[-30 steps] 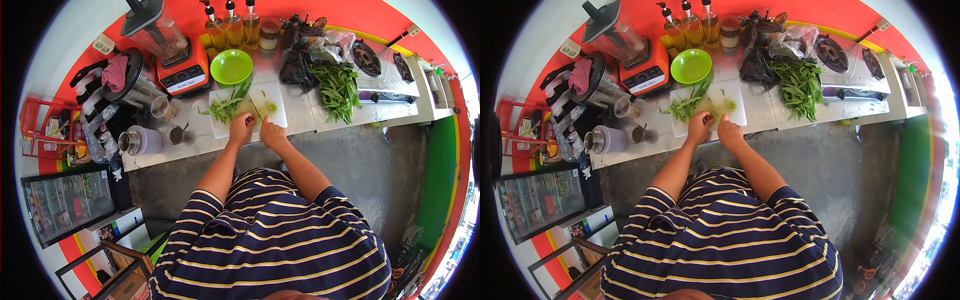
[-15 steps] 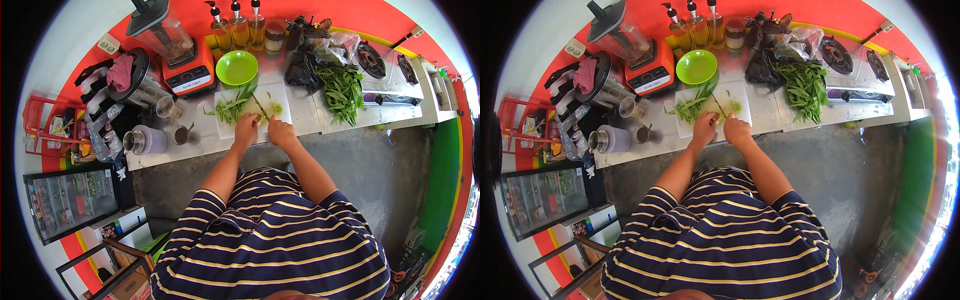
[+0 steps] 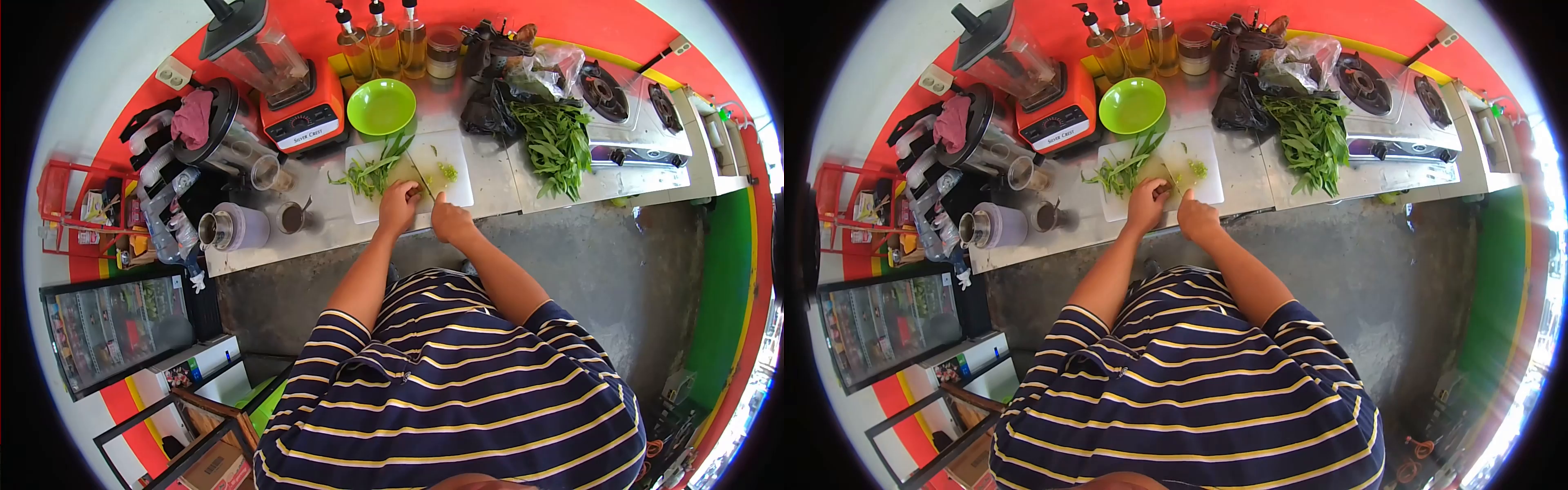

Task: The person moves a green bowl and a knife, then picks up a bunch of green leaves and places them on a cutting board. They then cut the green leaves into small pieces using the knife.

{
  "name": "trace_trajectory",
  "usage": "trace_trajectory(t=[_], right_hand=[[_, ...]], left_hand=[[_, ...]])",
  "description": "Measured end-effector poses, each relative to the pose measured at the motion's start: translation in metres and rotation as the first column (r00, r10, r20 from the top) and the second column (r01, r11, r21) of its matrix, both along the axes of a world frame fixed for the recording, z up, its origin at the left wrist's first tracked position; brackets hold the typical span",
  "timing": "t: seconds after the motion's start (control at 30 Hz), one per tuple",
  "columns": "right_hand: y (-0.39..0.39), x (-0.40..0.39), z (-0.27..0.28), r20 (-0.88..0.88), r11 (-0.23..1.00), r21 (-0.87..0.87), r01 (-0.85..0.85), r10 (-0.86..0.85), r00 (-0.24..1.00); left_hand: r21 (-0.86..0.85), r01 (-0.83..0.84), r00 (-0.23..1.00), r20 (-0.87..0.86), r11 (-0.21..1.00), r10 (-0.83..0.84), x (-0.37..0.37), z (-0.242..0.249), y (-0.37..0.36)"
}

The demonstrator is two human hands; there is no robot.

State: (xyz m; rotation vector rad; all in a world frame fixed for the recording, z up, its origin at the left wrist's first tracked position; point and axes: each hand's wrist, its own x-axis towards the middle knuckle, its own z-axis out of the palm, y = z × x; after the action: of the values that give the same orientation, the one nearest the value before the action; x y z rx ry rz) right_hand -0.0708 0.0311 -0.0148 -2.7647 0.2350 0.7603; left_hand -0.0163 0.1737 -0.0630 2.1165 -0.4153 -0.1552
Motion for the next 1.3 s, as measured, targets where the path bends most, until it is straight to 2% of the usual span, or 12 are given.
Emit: trace_trajectory(t=[0.1,0.17,0.27,0.37,0.6,0.67,0.77,0.9,0.97,1.1,1.17,1.3], right_hand=[[-0.003,0.007,-0.002,-0.006,0.999,-0.016,-0.034,0.034,0.999],[-0.006,0.011,0.017,0.006,0.998,-0.029,-0.058,0.059,0.998],[-0.006,0.009,0.021,-0.026,0.999,0.005,-0.035,0.035,0.999],[-0.002,0.000,0.000,-0.021,1.000,-0.004,-0.009,0.009,1.000],[-0.002,0.010,0.021,-0.037,1.000,-0.005,-0.014,0.013,0.999],[0.001,0.005,0.015,-0.046,1.000,-0.014,-0.015,0.014,0.999],[0.004,0.004,0.004,-0.042,0.999,0.030,-0.013,0.014,0.999],[0.003,0.013,0.020,-0.051,0.999,0.045,-0.021,0.023,0.998],[0.004,0.012,0.027,-0.077,0.998,0.063,0.008,-0.004,0.997],[0.010,0.001,0.005,-0.076,0.999,0.044,0.007,-0.003,0.997],[0.011,0.004,0.003,-0.050,0.999,0.046,-0.004,0.007,0.999],[0.005,0.009,0.026,-0.095,0.998,0.067,-0.021,0.027,0.995]], left_hand=[[-0.035,-0.056,0.998,0.002,0.998,0.057,0.001,-0.001,-0.001],[-0.010,0.011,1.000,0.022,1.000,-0.010,0.001,0.003,0.002],[-0.022,-0.017,1.000,0.020,1.000,0.018,0.002,-0.006,0.000],[-0.043,-0.065,0.998,-0.009,0.997,0.065,0.003,-0.014,-0.002],[-0.066,-0.046,0.998,-0.049,0.997,0.042,0.002,-0.003,-0.001],[-0.087,-0.056,0.998,0.023,0.995,0.058,0.000,-0.005,-0.002],[-0.108,-0.074,0.997,0.014,0.991,0.076,-0.001,-0.004,-0.005],[-0.125,-0.039,0.999,0.029,0.991,0.043,-0.001,-0.004,-0.003],[-0.072,-0.050,0.998,0.037,0.996,0.053,-0.001,-0.005,-0.003],[-0.082,-0.045,0.999,-0.029,0.996,0.043,-0.005,0.003,-0.003],[0.090,-0.014,0.977,0.212,0.996,-0.005,-0.011,0.007,-0.003],[0.159,-0.074,0.965,0.259,0.985,0.030,-0.022,0.004,-0.004]])
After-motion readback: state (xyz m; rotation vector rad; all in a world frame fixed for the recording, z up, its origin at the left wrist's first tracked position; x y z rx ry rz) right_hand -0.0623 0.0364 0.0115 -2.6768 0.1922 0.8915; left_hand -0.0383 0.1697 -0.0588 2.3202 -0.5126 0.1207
